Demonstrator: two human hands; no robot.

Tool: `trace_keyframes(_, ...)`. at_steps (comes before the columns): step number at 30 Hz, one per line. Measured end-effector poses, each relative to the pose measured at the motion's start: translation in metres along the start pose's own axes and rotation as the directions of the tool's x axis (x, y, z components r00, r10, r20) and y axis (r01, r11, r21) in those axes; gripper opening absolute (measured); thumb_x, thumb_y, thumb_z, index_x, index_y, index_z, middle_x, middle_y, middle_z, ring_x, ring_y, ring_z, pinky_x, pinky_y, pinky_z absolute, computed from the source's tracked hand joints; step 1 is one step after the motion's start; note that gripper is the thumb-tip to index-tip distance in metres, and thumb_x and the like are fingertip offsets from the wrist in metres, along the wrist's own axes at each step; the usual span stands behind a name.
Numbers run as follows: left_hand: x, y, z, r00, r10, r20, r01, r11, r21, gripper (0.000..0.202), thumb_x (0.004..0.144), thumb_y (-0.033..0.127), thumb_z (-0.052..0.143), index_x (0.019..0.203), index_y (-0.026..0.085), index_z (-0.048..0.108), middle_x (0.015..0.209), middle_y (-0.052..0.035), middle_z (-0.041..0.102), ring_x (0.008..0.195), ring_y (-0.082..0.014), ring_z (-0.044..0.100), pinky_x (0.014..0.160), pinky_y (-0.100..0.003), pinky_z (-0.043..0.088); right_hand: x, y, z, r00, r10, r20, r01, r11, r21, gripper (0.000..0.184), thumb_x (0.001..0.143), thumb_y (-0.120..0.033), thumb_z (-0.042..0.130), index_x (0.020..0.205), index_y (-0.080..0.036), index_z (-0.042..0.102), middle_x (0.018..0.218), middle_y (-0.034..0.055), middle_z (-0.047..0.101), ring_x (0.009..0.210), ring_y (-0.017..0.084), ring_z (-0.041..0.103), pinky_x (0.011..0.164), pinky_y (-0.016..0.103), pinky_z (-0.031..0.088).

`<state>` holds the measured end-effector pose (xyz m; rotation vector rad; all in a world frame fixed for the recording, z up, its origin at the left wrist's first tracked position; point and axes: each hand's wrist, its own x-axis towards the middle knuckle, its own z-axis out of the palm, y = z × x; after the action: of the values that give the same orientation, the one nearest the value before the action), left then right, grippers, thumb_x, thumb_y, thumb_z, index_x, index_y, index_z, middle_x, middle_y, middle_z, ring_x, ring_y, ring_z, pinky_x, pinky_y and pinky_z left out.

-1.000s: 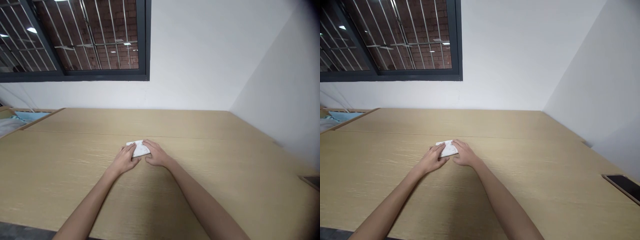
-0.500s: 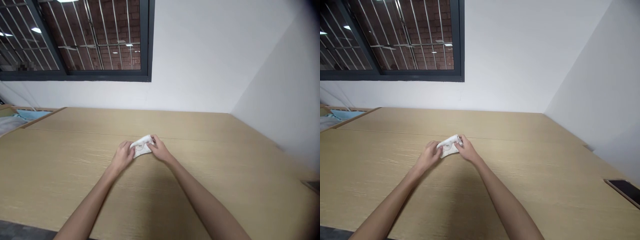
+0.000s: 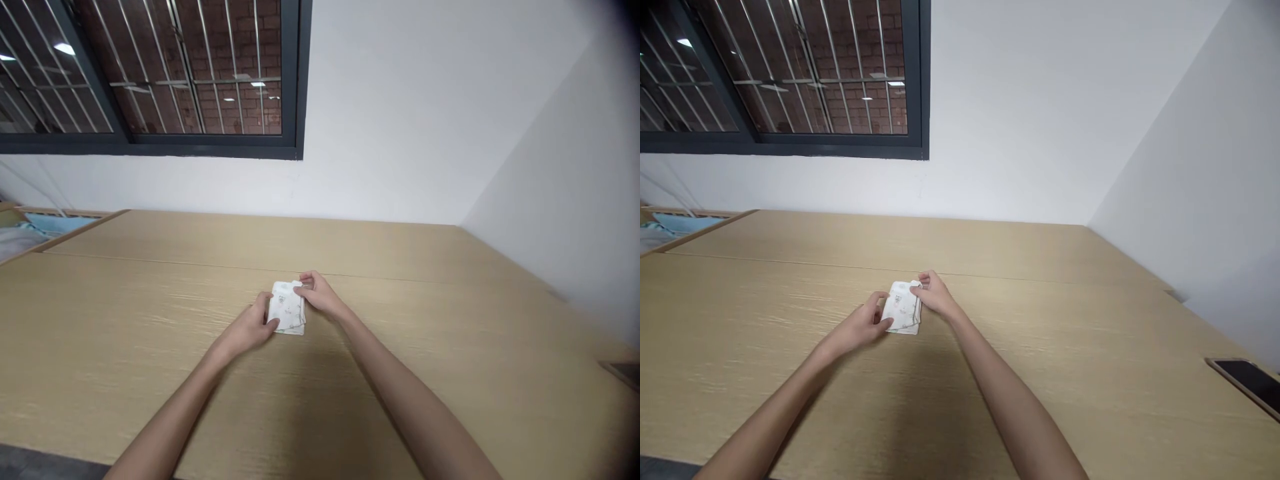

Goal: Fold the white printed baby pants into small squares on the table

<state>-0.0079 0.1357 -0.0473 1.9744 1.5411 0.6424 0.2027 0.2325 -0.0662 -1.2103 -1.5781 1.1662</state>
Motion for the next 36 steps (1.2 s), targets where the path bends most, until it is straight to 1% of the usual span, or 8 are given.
trace_keyframes(7, -0.004, 0.007, -0.004, 0.999, -0.007, -0.036, 0.014, 0.981, 0.195, 0.038, 0.089, 0.034, 0.057, 0.123, 0.018, 0.055, 0.098, -0.0124, 0.069, 0.097, -0.0336, 0.065, 0.086, -0.048, 0.049, -0.002, 0.006, 0.005, 0.998, -0.054, -0.023, 0.050, 0.990, -0.130, 0.031, 0.078, -0.021, 0.068, 0.107, -0.020, 0.055, 0.111, 0.0096, 0.063, 0.096, 0.021, 0.065, 0.086, 0.038, 0.057)
trace_keyframes(9, -0.006, 0.013, -0.006, 0.996, 0.061, -0.061, -0.045, 0.970, 0.240, 0.036, 0.088, 0.034, 0.061, 0.120, 0.018, 0.058, 0.110, -0.0147, 0.067, 0.112, -0.0352, 0.060, 0.098, -0.051, 0.045, -0.006, 0.001, 0.006, 0.986, -0.154, -0.065, 0.130, 0.952, -0.276, 0.033, 0.081, -0.023, 0.066, 0.112, -0.020, 0.056, 0.119, 0.0114, 0.060, 0.107, 0.024, 0.063, 0.096, 0.043, 0.053)
trace_keyframes(12, -0.010, 0.025, -0.004, 0.962, 0.270, -0.038, -0.253, 0.936, 0.244, 0.040, 0.090, 0.036, 0.062, 0.127, 0.021, 0.057, 0.128, -0.0123, 0.062, 0.123, -0.0304, 0.055, 0.108, -0.047, 0.042, -0.014, -0.015, 0.008, 0.923, -0.382, -0.052, 0.318, 0.832, -0.454, 0.037, 0.087, -0.026, 0.061, 0.124, -0.019, 0.056, 0.132, 0.0146, 0.056, 0.129, 0.027, 0.052, 0.112, 0.048, 0.040)
trace_keyframes(16, -0.018, 0.039, 0.010, 0.912, 0.399, 0.099, -0.411, 0.896, 0.167, 0.046, 0.091, 0.037, 0.062, 0.135, 0.023, 0.055, 0.137, -0.0114, 0.060, 0.126, -0.0296, 0.057, 0.107, -0.045, 0.046, -0.028, -0.042, 0.015, 0.851, -0.481, 0.212, 0.524, 0.743, -0.417, 0.046, 0.098, -0.034, 0.054, 0.140, -0.018, 0.052, 0.153, 0.0150, 0.046, 0.146, 0.026, 0.038, 0.121, 0.046, 0.030)
trace_keyframes(21, -0.026, 0.041, 0.031, 0.922, 0.314, 0.225, -0.355, 0.919, 0.173, 0.064, 0.086, 0.042, 0.066, 0.145, 0.022, 0.048, 0.151, -0.0160, 0.051, 0.139, -0.0401, 0.046, 0.110, -0.057, 0.043, -0.044, -0.060, 0.024, 0.716, -0.421, 0.557, 0.631, 0.731, -0.259, 0.052, 0.103, -0.043, 0.048, 0.152, -0.024, 0.046, 0.161, 0.0070, 0.040, 0.152, 0.023, 0.029, 0.125, 0.047, 0.025)
trace_keyframes(25, -0.028, 0.037, 0.038, 0.931, 0.245, 0.269, -0.292, 0.945, 0.148, 0.060, 0.088, 0.043, 0.062, 0.143, 0.021, 0.051, 0.150, -0.0165, 0.052, 0.137, -0.0415, 0.050, 0.108, -0.058, 0.046, -0.047, -0.052, 0.031, 0.634, -0.356, 0.687, 0.632, 0.750, -0.194, 0.043, 0.106, -0.041, 0.042, 0.146, -0.028, 0.055, 0.158, 0.0006, 0.044, 0.151, 0.021, 0.033, 0.126, 0.043, 0.024)
trace_keyframes(31, -0.025, 0.034, 0.042, 0.913, 0.346, 0.216, -0.374, 0.921, 0.106, 0.059, 0.085, 0.034, 0.063, 0.142, 0.021, 0.052, 0.151, -0.0159, 0.051, 0.139, -0.0401, 0.047, 0.113, -0.059, 0.041, -0.035, -0.027, 0.031, 0.696, -0.276, 0.663, 0.586, 0.752, -0.302, 0.031, 0.102, -0.041, 0.052, 0.124, -0.033, 0.073, 0.147, -0.0004, 0.058, 0.148, 0.029, 0.037, 0.124, 0.053, 0.024)
trace_keyframes(36, -0.024, 0.036, 0.041, 0.908, 0.343, 0.242, -0.388, 0.906, 0.171, 0.060, 0.087, 0.036, 0.060, 0.143, 0.018, 0.049, 0.144, -0.0197, 0.055, 0.132, -0.0398, 0.053, 0.109, -0.057, 0.045, -0.021, -0.019, 0.020, 0.721, -0.310, 0.619, 0.591, 0.742, -0.317, 0.034, 0.100, -0.040, 0.055, 0.132, -0.035, 0.068, 0.153, -0.0007, 0.051, 0.150, 0.029, 0.034, 0.124, 0.053, 0.021)
